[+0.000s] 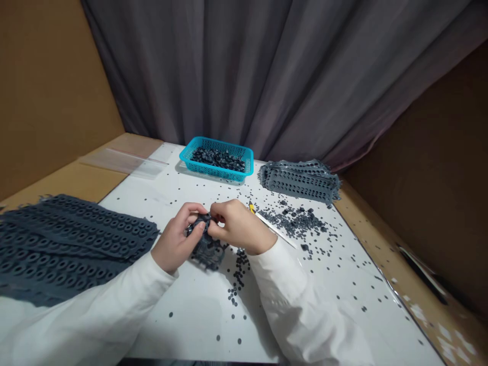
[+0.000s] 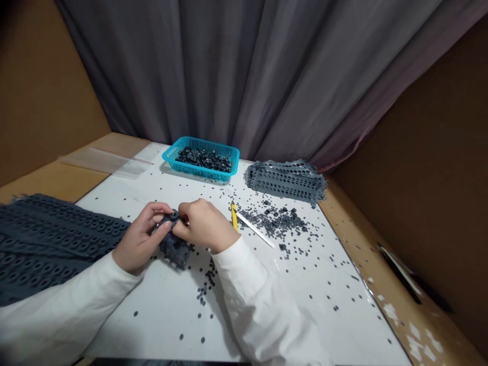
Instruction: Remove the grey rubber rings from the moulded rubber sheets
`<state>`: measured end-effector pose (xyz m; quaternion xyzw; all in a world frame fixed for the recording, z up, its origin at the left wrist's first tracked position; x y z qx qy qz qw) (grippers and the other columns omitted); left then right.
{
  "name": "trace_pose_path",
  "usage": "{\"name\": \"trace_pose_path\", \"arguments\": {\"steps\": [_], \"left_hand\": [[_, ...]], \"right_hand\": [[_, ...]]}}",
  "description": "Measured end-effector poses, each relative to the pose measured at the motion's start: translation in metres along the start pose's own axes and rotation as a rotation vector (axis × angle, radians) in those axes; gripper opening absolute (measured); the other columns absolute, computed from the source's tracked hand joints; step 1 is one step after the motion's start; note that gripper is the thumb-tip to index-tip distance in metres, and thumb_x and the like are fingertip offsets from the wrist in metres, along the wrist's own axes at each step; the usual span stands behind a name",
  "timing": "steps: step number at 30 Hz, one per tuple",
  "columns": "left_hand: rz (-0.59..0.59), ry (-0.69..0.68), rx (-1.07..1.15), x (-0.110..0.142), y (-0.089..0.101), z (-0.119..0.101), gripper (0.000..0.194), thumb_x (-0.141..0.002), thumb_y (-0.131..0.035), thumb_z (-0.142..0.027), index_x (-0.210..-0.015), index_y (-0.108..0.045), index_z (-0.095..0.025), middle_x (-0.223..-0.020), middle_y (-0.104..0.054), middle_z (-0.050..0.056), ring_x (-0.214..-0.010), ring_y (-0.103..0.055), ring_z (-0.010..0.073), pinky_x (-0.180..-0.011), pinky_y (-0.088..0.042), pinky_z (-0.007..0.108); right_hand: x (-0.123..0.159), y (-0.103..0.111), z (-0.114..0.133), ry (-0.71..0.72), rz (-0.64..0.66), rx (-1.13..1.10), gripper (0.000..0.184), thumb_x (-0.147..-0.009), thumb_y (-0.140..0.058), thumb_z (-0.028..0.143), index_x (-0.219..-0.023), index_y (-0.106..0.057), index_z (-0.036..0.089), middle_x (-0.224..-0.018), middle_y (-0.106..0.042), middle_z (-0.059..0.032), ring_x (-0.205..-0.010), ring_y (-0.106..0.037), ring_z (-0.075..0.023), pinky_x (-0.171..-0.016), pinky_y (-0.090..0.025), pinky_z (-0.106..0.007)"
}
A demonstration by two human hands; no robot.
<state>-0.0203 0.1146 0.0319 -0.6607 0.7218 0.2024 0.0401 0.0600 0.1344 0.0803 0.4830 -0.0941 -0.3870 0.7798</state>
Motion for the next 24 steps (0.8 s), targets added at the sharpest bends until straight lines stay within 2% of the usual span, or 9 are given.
{"name": "trace_pose_path", "arguments": {"steps": [4, 9, 11, 15, 17, 24], "left_hand": [[-0.021, -0.057, -0.164, 0.002, 0.001, -0.001, 0.015, -0.084, -0.046, -0.017, -0.098, -0.044, -0.021, -0.079, -0.057, -0.001, -0.077, -0.058, 0.0144, -0.068, -0.041, 0.024], [-0.017, -0.057, -0.234, 0.002, 0.0, 0.002, 0.012, -0.082, -0.047, -0.017, -0.093, -0.045, -0.021, -0.076, -0.053, -0.001, -0.075, -0.057, 0.0154, -0.066, -0.04, 0.025], [-0.024, -0.051, -0.213, 0.002, 0.001, 0.002, 0.011, -0.082, -0.047, -0.016, -0.092, -0.044, -0.021, -0.074, -0.051, -0.002, -0.071, -0.055, 0.0143, -0.064, -0.039, 0.024], [-0.057, -0.053, -0.119, 0.004, 0.006, -0.001, 0.013, -0.082, -0.048, -0.016, -0.092, -0.043, -0.022, -0.073, -0.049, -0.003, -0.062, -0.049, 0.0118, -0.06, -0.037, 0.022], [-0.049, -0.035, -0.08, 0.004, 0.005, 0.0, 0.013, -0.083, -0.047, -0.017, -0.094, -0.042, -0.022, -0.069, -0.048, -0.004, -0.058, -0.046, 0.011, -0.058, -0.035, 0.022], [0.003, -0.001, -0.062, 0.003, 0.003, 0.003, 0.011, -0.086, -0.044, -0.02, -0.096, -0.04, -0.022, -0.071, -0.052, -0.003, -0.063, -0.05, 0.0124, -0.062, -0.036, 0.023]], "right_hand": [[-0.003, -0.009, -0.011, -0.092, -0.026, 0.117, 0.01, -0.072, -0.049, 0.021, -0.064, -0.053, 0.016, -0.056, -0.05, -0.0006, -0.052, -0.038, -0.0096, -0.051, -0.025, -0.022], [-0.005, -0.014, -0.02, -0.135, -0.02, 0.106, 0.01, -0.072, -0.049, 0.019, -0.065, -0.055, 0.015, -0.058, -0.051, -0.0024, -0.053, -0.039, -0.0105, -0.051, -0.026, -0.023], [-0.005, -0.013, -0.022, -0.126, -0.001, 0.02, 0.011, -0.072, -0.05, 0.018, -0.063, -0.053, 0.015, -0.056, -0.049, -0.0006, -0.052, -0.038, -0.0097, -0.052, -0.027, -0.022], [-0.002, -0.019, -0.018, -0.032, 0.166, -0.316, 0.012, -0.077, -0.05, 0.021, -0.067, -0.053, 0.015, -0.057, -0.048, 0.0027, -0.054, -0.042, -0.0082, -0.054, -0.032, -0.019], [0.0, -0.02, -0.016, -0.013, 0.218, -0.414, 0.015, -0.08, -0.05, 0.024, -0.07, -0.053, 0.014, -0.058, -0.048, 0.0031, -0.055, -0.042, -0.008, -0.055, -0.033, -0.019], [0.001, -0.026, -0.013, -0.033, 0.235, -0.416, 0.019, -0.081, -0.051, 0.03, -0.071, -0.052, 0.015, -0.058, -0.047, 0.0037, -0.056, -0.041, -0.0082, -0.054, -0.032, -0.02]]}}
Point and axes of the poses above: each hand's wrist, its own x-axis away from the middle knuckle, its own y-axis out of the back of the hand, z = x × y, the point moved 10 cm from there along -x, towards the middle knuckle
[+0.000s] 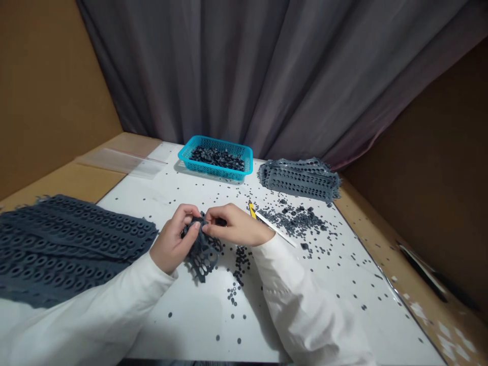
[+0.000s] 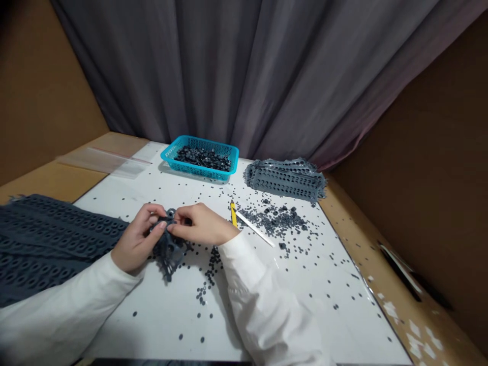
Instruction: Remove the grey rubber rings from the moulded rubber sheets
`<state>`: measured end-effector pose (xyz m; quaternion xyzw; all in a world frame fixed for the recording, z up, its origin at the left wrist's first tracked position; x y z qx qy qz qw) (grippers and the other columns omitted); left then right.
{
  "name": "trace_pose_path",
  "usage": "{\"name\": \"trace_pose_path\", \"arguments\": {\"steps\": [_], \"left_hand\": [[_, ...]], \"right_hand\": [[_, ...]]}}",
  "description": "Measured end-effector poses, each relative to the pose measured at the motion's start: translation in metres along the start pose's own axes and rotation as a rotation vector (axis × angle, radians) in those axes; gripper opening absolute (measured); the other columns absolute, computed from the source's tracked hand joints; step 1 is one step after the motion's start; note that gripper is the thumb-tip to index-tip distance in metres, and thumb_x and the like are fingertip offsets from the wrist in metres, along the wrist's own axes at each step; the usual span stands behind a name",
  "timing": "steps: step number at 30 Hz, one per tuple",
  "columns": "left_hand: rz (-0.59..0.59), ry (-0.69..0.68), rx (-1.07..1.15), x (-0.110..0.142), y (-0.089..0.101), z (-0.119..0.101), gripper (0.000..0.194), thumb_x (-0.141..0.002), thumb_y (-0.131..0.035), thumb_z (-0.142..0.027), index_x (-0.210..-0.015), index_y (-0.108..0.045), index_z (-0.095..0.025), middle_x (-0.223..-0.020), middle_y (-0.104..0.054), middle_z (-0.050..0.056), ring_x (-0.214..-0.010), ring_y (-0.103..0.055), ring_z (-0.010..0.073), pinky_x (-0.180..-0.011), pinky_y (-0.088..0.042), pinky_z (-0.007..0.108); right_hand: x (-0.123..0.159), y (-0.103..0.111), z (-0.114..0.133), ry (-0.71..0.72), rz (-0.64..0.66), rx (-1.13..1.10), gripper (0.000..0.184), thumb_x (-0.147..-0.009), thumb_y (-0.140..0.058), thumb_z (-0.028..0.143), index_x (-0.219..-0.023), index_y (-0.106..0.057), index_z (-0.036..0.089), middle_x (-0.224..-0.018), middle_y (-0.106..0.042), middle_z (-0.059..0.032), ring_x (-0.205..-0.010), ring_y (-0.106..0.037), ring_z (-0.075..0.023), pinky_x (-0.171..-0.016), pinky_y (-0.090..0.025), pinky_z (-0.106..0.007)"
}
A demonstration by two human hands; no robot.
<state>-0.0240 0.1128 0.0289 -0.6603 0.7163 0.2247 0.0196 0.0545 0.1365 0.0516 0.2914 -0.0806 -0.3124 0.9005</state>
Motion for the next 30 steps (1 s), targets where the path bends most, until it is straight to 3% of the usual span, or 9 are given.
{"name": "trace_pose_path", "arguments": {"steps": [6, 12, 19, 30], "left_hand": [[0.026, -0.018, -0.01, 0.002, -0.002, -0.002, 0.014, -0.083, -0.047, -0.017, -0.095, -0.043, -0.022, -0.066, -0.049, -0.005, -0.057, -0.046, 0.011, -0.057, -0.034, 0.021], [0.037, -0.011, -0.039, 0.002, -0.005, 0.003, 0.013, -0.083, -0.045, -0.016, -0.094, -0.042, -0.022, -0.071, -0.051, -0.003, -0.065, -0.05, 0.0131, -0.061, -0.036, 0.023], [0.02, -0.043, -0.17, 0.003, -0.008, 0.009, 0.01, -0.079, -0.045, -0.015, -0.081, -0.037, -0.022, -0.066, -0.037, -0.005, -0.057, -0.04, 0.011, -0.055, -0.032, 0.022], [0.021, -0.039, -0.345, 0.002, -0.016, 0.009, 0.013, -0.079, -0.042, -0.014, -0.077, -0.033, -0.023, -0.062, -0.036, -0.005, -0.05, -0.038, 0.0116, -0.051, -0.03, 0.023]], "right_hand": [[-0.002, -0.002, -0.002, 0.013, -0.005, 0.023, 0.016, -0.079, -0.049, 0.024, -0.064, -0.048, 0.016, -0.056, -0.044, 0.0047, -0.056, -0.04, -0.0076, -0.055, -0.032, -0.02], [-0.002, 0.004, 0.008, 0.066, -0.159, 0.267, 0.019, -0.073, -0.049, 0.019, -0.055, -0.042, 0.017, -0.05, -0.039, 0.0049, -0.05, -0.033, -0.007, -0.051, -0.026, -0.021], [-0.008, 0.0, -0.005, 0.003, -0.215, 0.453, 0.013, -0.07, -0.051, 0.019, -0.057, -0.052, 0.016, -0.054, -0.052, -0.001, -0.051, -0.038, -0.0098, -0.053, -0.028, -0.023], [-0.011, -0.006, -0.033, -0.123, -0.224, 0.521, 0.016, -0.071, -0.049, 0.022, -0.066, -0.063, 0.015, -0.063, -0.061, -0.0068, -0.056, -0.049, -0.0135, -0.055, -0.033, -0.023]]}}
Point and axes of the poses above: each hand's wrist, its own x-axis away from the middle knuckle, its own y-axis out of the back of the hand, z = x × y, the point moved 10 cm from there along -x, towards the middle knuckle
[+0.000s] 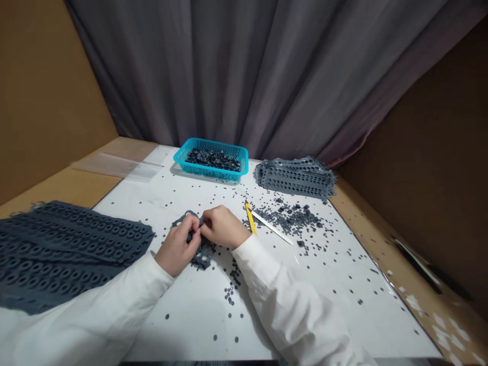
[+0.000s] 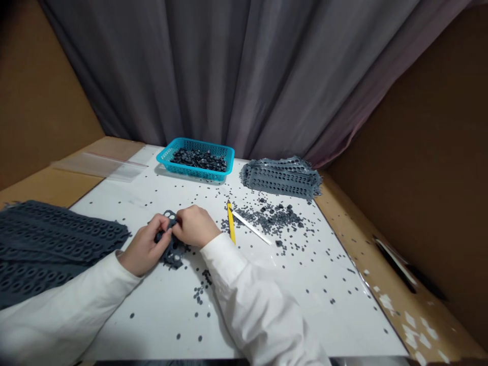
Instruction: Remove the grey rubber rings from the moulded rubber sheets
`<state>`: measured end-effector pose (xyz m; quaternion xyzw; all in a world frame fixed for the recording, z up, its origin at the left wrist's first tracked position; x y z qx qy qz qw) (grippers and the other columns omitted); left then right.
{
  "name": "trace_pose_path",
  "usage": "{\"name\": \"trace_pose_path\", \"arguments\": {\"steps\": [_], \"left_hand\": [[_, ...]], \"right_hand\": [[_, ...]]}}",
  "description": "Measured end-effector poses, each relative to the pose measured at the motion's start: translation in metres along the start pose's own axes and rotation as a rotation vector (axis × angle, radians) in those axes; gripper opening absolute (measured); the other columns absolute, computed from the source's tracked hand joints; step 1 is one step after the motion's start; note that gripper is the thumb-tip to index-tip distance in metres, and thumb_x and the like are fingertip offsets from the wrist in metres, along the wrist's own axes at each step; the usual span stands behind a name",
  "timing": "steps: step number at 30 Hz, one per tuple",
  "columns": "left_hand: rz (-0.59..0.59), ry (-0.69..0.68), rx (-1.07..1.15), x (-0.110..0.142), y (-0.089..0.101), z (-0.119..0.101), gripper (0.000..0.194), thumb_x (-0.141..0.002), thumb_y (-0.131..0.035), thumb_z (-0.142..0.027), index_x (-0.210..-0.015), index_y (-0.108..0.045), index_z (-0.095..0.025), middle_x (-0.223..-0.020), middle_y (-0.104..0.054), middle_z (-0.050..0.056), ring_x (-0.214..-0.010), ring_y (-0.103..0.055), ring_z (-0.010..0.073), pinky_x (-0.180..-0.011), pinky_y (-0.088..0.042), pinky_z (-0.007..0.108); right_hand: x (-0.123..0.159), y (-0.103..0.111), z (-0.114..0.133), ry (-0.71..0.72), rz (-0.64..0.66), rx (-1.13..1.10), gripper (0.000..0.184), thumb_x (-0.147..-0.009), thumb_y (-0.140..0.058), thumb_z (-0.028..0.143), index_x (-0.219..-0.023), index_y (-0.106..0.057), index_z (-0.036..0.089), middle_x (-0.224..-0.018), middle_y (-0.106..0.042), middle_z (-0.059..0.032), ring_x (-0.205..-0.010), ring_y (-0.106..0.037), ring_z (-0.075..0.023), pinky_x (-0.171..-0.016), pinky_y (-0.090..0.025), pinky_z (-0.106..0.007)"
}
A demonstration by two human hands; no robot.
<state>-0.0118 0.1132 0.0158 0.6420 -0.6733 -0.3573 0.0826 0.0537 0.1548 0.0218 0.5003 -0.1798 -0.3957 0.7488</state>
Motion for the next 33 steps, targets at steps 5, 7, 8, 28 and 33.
{"name": "trace_pose_path", "arguments": {"steps": [5, 7, 8, 28, 33], "left_hand": [[-0.025, 0.007, -0.019, -0.001, 0.0, -0.003, 0.013, -0.079, -0.044, -0.016, -0.075, -0.034, -0.023, -0.058, -0.034, -0.006, -0.044, -0.034, 0.0112, -0.046, -0.027, 0.024], [-0.033, 0.006, -0.013, -0.001, 0.001, -0.005, 0.013, -0.078, -0.044, -0.016, -0.074, -0.035, -0.023, -0.057, -0.035, -0.006, -0.043, -0.034, 0.0113, -0.046, -0.027, 0.024], [-0.042, 0.007, -0.01, -0.001, 0.003, -0.006, 0.012, -0.078, -0.045, -0.016, -0.073, -0.035, -0.023, -0.057, -0.036, -0.006, -0.044, -0.035, 0.0113, -0.047, -0.027, 0.024], [-0.152, 0.312, 0.578, 0.002, 0.015, 0.039, 0.01, -0.082, -0.048, -0.026, -0.09, -0.043, -0.024, -0.062, -0.046, -0.007, -0.049, -0.04, 0.0085, -0.048, -0.032, 0.018], [-0.15, 0.329, 0.648, 0.002, 0.011, 0.039, 0.012, -0.084, -0.047, -0.028, -0.092, -0.039, -0.024, -0.063, -0.049, -0.006, -0.053, -0.044, 0.0093, -0.052, -0.035, 0.019]], "right_hand": [[-0.001, -0.006, -0.007, -0.074, -0.003, 0.036, 0.017, -0.071, -0.05, 0.022, -0.069, -0.065, 0.014, -0.068, -0.064, -0.0087, -0.06, -0.052, -0.0149, -0.056, -0.033, -0.024], [-0.001, -0.004, -0.009, -0.095, -0.023, 0.037, 0.016, -0.071, -0.05, 0.02, -0.067, -0.064, 0.014, -0.067, -0.063, -0.0087, -0.059, -0.051, -0.0146, -0.056, -0.033, -0.024], [-0.001, -0.002, -0.007, -0.079, -0.022, 0.017, 0.015, -0.071, -0.05, 0.019, -0.066, -0.062, 0.014, -0.064, -0.061, -0.0076, -0.058, -0.049, -0.0137, -0.056, -0.032, -0.024], [0.0, 0.039, -0.051, 0.016, -0.092, -1.357, 0.021, -0.077, -0.06, 0.037, -0.078, -0.055, 0.017, -0.063, -0.04, 0.0044, -0.055, -0.033, -0.008, -0.055, -0.025, -0.023], [0.0, 0.03, -0.034, 0.027, 0.026, -1.389, 0.021, -0.077, -0.059, 0.036, -0.079, -0.059, 0.015, -0.063, -0.043, 0.0021, -0.056, -0.035, -0.009, -0.055, -0.023, -0.025]]}}
Point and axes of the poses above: each hand's wrist, its own x-axis away from the middle knuckle, its own y-axis out of the back of the hand, z = x × y, the point moved 10 cm from there along -x, towards the middle knuckle
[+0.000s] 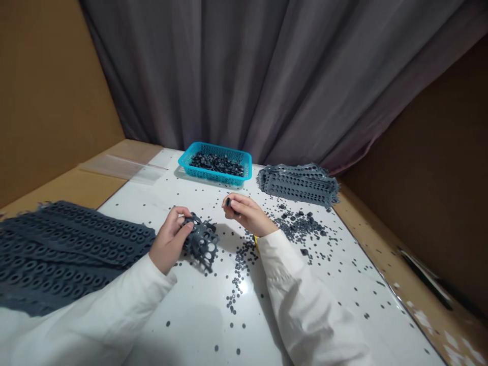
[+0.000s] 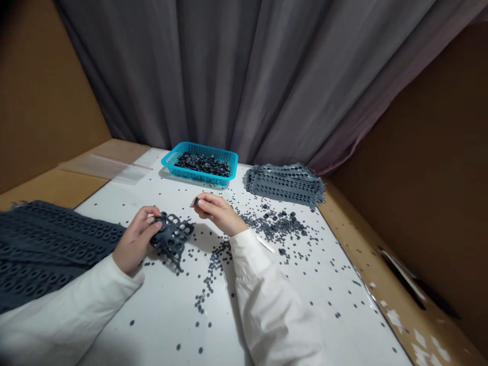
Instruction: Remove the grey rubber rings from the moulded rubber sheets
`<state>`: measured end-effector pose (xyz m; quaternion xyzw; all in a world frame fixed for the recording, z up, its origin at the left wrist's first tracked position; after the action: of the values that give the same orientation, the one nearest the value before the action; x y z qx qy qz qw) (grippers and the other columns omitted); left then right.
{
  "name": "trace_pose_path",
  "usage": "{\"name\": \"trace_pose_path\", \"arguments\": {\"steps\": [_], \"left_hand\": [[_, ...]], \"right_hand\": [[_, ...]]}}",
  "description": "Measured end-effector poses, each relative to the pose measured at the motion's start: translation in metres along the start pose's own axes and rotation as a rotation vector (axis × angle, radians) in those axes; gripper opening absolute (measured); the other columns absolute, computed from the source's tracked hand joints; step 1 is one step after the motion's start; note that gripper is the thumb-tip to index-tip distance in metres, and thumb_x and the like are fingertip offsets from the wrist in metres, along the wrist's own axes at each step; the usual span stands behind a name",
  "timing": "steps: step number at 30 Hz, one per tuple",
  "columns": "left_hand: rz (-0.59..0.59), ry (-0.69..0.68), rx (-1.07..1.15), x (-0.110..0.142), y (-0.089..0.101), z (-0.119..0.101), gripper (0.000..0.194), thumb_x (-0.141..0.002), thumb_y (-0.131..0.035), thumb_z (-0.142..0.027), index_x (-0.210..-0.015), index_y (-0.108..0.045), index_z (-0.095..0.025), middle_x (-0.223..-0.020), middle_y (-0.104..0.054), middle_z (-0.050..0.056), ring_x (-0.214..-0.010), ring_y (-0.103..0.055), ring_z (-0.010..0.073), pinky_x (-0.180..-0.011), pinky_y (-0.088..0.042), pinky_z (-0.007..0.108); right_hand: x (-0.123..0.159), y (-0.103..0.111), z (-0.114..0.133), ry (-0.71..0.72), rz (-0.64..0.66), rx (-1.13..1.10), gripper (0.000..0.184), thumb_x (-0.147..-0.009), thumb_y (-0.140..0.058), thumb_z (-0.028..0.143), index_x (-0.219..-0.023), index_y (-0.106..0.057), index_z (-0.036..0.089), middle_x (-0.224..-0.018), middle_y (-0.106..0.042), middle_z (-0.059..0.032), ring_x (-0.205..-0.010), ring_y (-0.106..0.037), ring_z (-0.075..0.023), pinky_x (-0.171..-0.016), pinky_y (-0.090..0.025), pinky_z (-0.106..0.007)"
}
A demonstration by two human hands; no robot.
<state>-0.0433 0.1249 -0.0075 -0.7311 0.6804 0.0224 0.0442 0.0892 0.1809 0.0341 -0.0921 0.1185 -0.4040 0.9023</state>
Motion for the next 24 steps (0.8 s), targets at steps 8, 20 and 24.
{"name": "trace_pose_path", "arguments": {"steps": [8, 20, 24], "left_hand": [[0.121, -0.05, -0.111, 0.006, -0.011, 0.0, 0.017, -0.087, -0.046, -0.034, -0.097, -0.036, -0.025, -0.064, -0.05, -0.006, -0.056, -0.044, 0.0106, -0.054, -0.035, 0.021], [0.088, -0.066, -0.169, 0.008, -0.006, -0.001, 0.02, -0.086, -0.047, -0.034, -0.097, -0.034, -0.025, -0.066, -0.054, -0.005, -0.055, -0.049, 0.0113, -0.055, -0.038, 0.022], [0.095, -0.035, -0.148, 0.008, -0.007, 0.001, 0.021, -0.085, -0.047, -0.035, -0.097, -0.033, -0.025, -0.064, -0.053, -0.006, -0.051, -0.048, 0.0112, -0.051, -0.037, 0.021]], "right_hand": [[0.0, -0.01, -0.008, -0.054, 0.068, -0.035, 0.017, -0.078, -0.055, 0.03, -0.081, -0.056, 0.013, -0.062, -0.043, 0.0022, -0.054, -0.034, -0.0085, -0.055, -0.021, -0.025], [-0.001, -0.02, -0.033, -0.208, 0.123, -0.2, 0.014, -0.073, -0.049, 0.019, -0.083, -0.055, 0.012, -0.063, -0.046, -0.0004, -0.06, -0.041, -0.0104, -0.055, -0.027, -0.023], [0.0, -0.023, -0.032, -0.205, 0.153, -0.233, 0.017, -0.069, -0.046, 0.016, -0.083, -0.056, 0.012, -0.063, -0.046, -0.0007, -0.057, -0.04, -0.0099, -0.055, -0.027, -0.022]]}}
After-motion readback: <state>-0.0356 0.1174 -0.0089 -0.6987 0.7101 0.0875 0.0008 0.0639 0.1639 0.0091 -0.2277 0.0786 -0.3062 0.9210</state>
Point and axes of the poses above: each hand's wrist, its own x-axis away from the middle knuckle, its own y-axis out of the back of the hand, z = x × y, the point moved 10 cm from there along -x, towards the middle knuckle
